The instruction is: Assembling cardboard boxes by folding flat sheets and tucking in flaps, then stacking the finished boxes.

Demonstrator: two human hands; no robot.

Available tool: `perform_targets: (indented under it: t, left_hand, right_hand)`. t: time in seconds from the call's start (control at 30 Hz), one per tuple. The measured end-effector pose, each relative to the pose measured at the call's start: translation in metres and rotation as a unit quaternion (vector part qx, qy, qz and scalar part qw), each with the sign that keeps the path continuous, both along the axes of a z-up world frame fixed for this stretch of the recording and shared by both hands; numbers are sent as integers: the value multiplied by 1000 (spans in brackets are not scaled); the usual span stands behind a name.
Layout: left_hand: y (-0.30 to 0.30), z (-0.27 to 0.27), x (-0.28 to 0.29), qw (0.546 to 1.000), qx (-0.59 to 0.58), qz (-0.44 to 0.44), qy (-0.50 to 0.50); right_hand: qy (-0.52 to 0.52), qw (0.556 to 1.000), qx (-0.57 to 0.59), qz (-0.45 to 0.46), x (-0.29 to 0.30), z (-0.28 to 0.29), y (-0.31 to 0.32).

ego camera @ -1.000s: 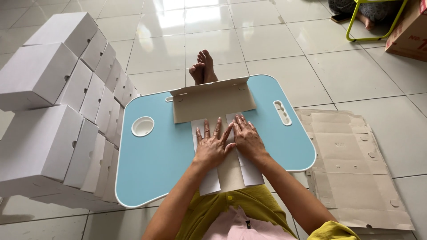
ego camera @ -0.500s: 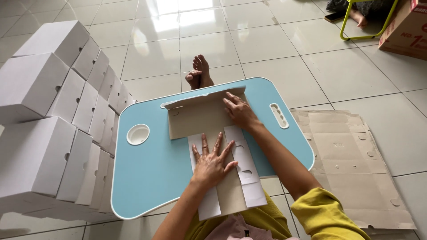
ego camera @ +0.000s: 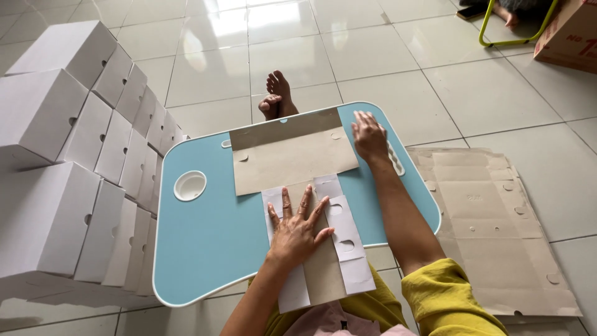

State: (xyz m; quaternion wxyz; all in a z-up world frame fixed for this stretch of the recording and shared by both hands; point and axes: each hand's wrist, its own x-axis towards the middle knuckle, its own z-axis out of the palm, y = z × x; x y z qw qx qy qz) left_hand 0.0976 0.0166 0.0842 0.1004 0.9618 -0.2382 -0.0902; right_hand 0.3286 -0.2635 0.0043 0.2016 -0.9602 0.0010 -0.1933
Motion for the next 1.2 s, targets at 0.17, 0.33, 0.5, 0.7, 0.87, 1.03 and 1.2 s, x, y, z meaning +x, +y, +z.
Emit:
perform_targets:
  t: [0.17, 0.33, 0.5, 0.7, 0.87, 1.03, 1.2]
  left_hand:
    - [0, -2, 1, 1000, 3, -3, 0]
    - [0, -5, 1, 1000, -6, 6, -9]
    - [-1, -9, 2, 1000, -1, 7, -17]
    - [0, -11, 1, 1000, -5, 5, -17]
    - [0, -4, -4, 1000, -2, 6, -5]
    - [7, -20, 9, 1000, -20, 1, -14]
    - [53, -29, 54, 908, -371, 24, -195]
  right_hand:
    - [71, 995, -47, -44, -2, -13, -10]
    - [68, 997, -31, -18, -14, 3, 5]
    - [-17, 996, 64, 64, -3, -3, 10]
    - [-25, 965, 205, 165, -14, 17, 61]
    - [20, 982, 46, 181, -20, 13, 90]
    - [53, 976, -129, 168, -27, 19, 103]
    - [52, 976, -139, 158, -30, 25, 101]
